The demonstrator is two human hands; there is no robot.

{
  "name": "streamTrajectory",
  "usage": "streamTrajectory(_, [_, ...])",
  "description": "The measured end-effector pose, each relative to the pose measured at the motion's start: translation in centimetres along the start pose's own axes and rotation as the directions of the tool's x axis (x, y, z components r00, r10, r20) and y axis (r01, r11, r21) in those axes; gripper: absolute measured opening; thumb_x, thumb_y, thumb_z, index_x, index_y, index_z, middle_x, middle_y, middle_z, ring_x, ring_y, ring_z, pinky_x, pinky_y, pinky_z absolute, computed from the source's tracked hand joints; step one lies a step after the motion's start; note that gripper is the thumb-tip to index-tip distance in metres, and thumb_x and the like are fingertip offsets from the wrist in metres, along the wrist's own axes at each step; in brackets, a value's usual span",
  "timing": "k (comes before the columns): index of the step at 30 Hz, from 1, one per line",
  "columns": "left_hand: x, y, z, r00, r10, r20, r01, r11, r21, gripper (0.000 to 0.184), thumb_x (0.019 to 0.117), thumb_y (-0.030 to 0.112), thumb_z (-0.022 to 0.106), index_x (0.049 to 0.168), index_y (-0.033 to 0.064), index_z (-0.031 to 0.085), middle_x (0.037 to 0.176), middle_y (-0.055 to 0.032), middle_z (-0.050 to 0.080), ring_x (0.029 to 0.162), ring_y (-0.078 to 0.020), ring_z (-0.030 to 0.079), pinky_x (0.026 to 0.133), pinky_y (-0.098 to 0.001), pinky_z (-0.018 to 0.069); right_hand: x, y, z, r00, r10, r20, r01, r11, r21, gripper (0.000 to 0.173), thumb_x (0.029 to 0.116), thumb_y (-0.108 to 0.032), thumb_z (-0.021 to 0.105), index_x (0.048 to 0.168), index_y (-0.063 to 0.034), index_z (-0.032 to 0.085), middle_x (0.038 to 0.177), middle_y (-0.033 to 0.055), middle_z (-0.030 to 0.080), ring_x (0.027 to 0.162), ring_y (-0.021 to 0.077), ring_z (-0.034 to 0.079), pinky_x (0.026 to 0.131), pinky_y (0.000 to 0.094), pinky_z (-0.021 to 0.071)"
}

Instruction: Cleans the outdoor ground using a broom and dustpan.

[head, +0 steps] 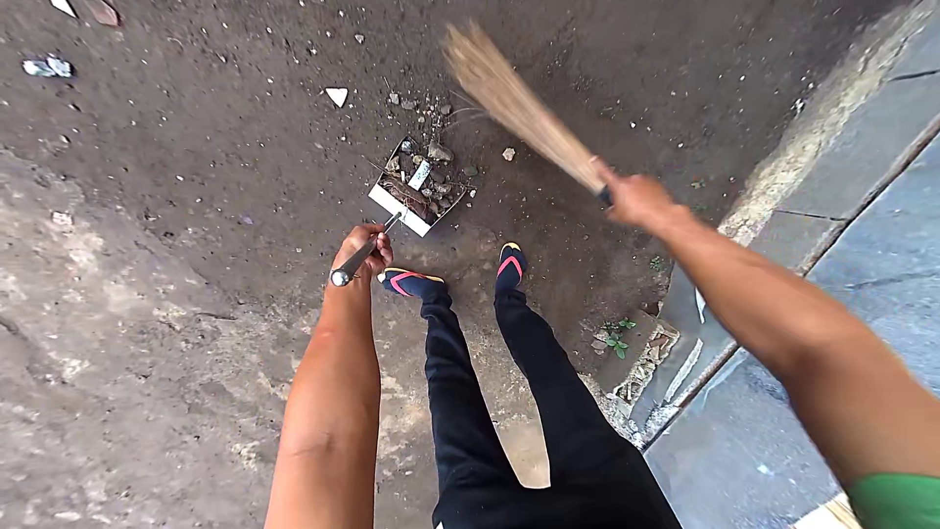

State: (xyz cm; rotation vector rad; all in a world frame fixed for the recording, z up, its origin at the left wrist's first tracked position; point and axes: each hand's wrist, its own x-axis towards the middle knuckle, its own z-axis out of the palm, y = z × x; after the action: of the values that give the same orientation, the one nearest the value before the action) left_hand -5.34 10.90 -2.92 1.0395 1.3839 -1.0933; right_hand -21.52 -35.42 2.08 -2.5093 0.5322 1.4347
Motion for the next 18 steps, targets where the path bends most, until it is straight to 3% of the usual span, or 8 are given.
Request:
streamTrajectory(2, [0.1, 0.2, 0.0, 1.000, 0.006, 0.000, -0.006, 1.000, -0.008, 0.016, 0.1043, 0.024, 0.043, 0.097, 0.0111, 0.050, 0.055, 0.0058, 0.041, 0.036, -0.0002, 0.041, 0.032, -0.0138, 0.0377, 1.4, -4.4, 5.4, 0.973, -0.095, 0.210, 0.099, 0.995, -0.009, 0.114, 0.0809, -0.011, 0.079, 0.168, -0.0296, 0.007, 0.107, 0.0332, 0.067, 0.099, 0.0532, 0.066, 0.080, 0.0709, 0.0527])
streamTrajectory(4, [0.2, 0.0, 0.1, 1.000, 0.010, -0.003, -0.010, 1.000, -0.014, 0.014, 0.1032, 0.022, 0.044, 0.096, 0.0112, 0.049, 0.055, 0.0056, 0.041, 0.036, 0.0002, 0.041, 0.032, -0.0136, 0.0378, -0.8, -8.1, 10.6, 0.907, -0.167, 0.387, 0.162, 0.986, 0.047, 0.116, 0.0791, -0.008, 0.080, 0.168, -0.0289, 0.008, 0.109, 0.0296, 0.068, 0.098, 0.0485, 0.068, 0.082, 0.0671, 0.0547])
streamTrajectory(7, [0.5, 0.0, 0.2, 1.000, 0.004, 0.002, -0.004, 1.000, -0.027, 0.014, 0.1036, 0.023, 0.044, 0.095, 0.0117, 0.049, 0.055, 0.0059, 0.041, 0.036, 0.0002, 0.041, 0.032, -0.0135, 0.0373, -4.5, -9.3, 13.2, 0.865, -0.203, 0.459, 0.147, 0.977, 0.155, 0.115, 0.0843, -0.013, 0.080, 0.168, -0.0338, 0.003, 0.106, 0.0284, 0.070, 0.092, 0.0449, 0.070, 0.078, 0.0634, 0.0569])
streamTrajectory(10, [0.6, 0.2, 0.0, 0.998, 0.009, 0.059, -0.008, 1.000, -0.003, 0.017, 0.1044, 0.024, 0.044, 0.094, 0.0121, 0.050, 0.055, 0.0065, 0.042, 0.037, 0.0004, 0.043, 0.033, -0.0136, 0.0392, -8.1, -6.8, 8.0, 0.907, -0.154, 0.393, 0.124, 0.987, 0.100, 0.108, 0.0904, -0.015, 0.074, 0.167, -0.0398, 0.001, 0.107, 0.0258, 0.070, 0.097, 0.0453, 0.069, 0.083, 0.0644, 0.0546])
streamTrajectory(15, [0.3, -0.5, -1.0, 0.993, 0.073, 0.096, -0.052, 0.978, -0.201, 0.017, 0.1036, 0.022, 0.043, 0.091, 0.0125, 0.050, 0.053, 0.0069, 0.040, 0.036, 0.0003, 0.041, 0.033, -0.0134, 0.0378, -13.9, -1.5, -1.4, 0.987, -0.069, 0.149, 0.094, 0.981, -0.170, 0.106, 0.0874, -0.010, 0.075, 0.164, -0.0486, 0.014, 0.100, 0.0245, 0.070, 0.085, 0.0474, 0.068, 0.071, 0.0661, 0.0531])
streamTrajectory(18, [-0.2, -1.4, -1.5, 0.989, 0.107, 0.102, -0.065, 0.936, -0.345, 0.018, 0.1041, 0.021, 0.042, 0.091, 0.0119, 0.050, 0.053, 0.0067, 0.039, 0.035, 0.0002, 0.040, 0.033, -0.0129, 0.0373, -14.5, -0.5, -7.2, 0.995, -0.096, 0.020, 0.097, 0.951, -0.293, 0.103, 0.0870, -0.009, 0.074, 0.163, -0.0507, 0.018, 0.099, 0.0259, 0.067, 0.073, 0.0463, 0.067, 0.059, 0.0642, 0.0517])
